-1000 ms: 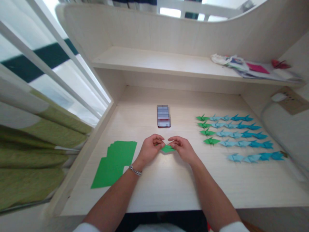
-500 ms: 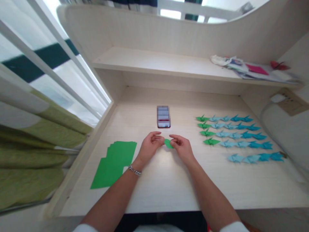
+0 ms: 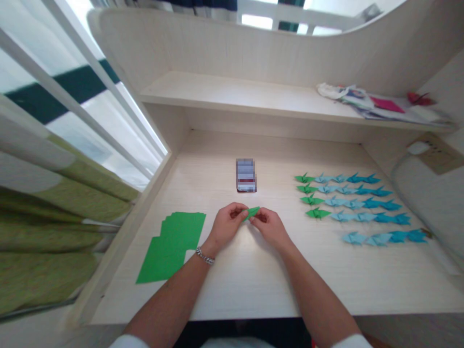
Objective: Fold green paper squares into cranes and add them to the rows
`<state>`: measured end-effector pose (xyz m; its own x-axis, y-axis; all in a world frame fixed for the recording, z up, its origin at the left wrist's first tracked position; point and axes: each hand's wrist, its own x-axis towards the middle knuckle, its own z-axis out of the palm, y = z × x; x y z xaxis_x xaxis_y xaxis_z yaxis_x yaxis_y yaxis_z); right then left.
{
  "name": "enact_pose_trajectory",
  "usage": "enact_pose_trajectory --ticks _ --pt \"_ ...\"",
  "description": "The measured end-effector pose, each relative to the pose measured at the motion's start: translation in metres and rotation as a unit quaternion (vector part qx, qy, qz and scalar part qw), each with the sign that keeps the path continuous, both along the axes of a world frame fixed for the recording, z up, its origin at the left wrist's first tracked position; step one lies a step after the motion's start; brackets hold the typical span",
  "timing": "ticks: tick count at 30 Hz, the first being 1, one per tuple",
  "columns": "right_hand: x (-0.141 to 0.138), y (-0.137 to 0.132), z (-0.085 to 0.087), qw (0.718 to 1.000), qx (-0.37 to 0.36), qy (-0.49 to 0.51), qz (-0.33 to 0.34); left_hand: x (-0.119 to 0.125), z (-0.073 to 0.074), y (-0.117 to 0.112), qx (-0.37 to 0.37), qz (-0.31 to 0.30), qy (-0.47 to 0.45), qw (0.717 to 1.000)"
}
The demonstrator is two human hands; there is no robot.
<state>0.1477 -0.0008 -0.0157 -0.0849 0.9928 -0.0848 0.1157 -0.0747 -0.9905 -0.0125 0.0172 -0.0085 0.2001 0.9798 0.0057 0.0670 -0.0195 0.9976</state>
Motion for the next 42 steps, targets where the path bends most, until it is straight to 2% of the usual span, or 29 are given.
enact_pose_trajectory --ticks 4,7,11,16,21,28,32,36,42 --pt "0.002 0.001 0.003 0.999 -0.032 0.016 -0.009 0.001 0.002 -0.002 -0.037 -0.007 -0.046 0.998" --pt "0.003 0.002 0.005 0.998 -0.046 0.044 -0.025 0.001 0.001 -0.002 -0.041 0.010 -0.058 0.997" --pt "0.008 0.002 0.010 0.999 0.008 0.032 -0.039 0.000 0.001 -0.001 -0.041 0.016 -0.039 0.998" --pt "0.010 0.000 0.013 0.997 0.071 -0.034 -0.027 -0.001 0.004 -0.002 -0.006 0.001 0.014 1.000" --pt "0.006 -0.002 0.010 0.994 0.082 -0.053 -0.049 -0.001 0.006 -0.003 -0.007 0.015 0.003 1.000" --pt "0.003 -0.005 0.017 0.989 0.121 -0.056 -0.065 0.000 0.007 -0.003 0.001 0.040 0.011 0.999" --pt "0.002 -0.004 0.015 0.991 0.099 -0.041 -0.074 0.000 0.008 -0.003 0.009 0.032 0.009 0.999" --pt "0.004 -0.003 0.014 0.996 0.074 -0.034 -0.042 -0.001 0.007 -0.003 0.012 -0.014 0.037 0.999" --pt "0.009 0.000 0.013 1.000 0.019 -0.012 -0.007 0.000 0.009 -0.003 -0.042 -0.057 0.013 0.997"
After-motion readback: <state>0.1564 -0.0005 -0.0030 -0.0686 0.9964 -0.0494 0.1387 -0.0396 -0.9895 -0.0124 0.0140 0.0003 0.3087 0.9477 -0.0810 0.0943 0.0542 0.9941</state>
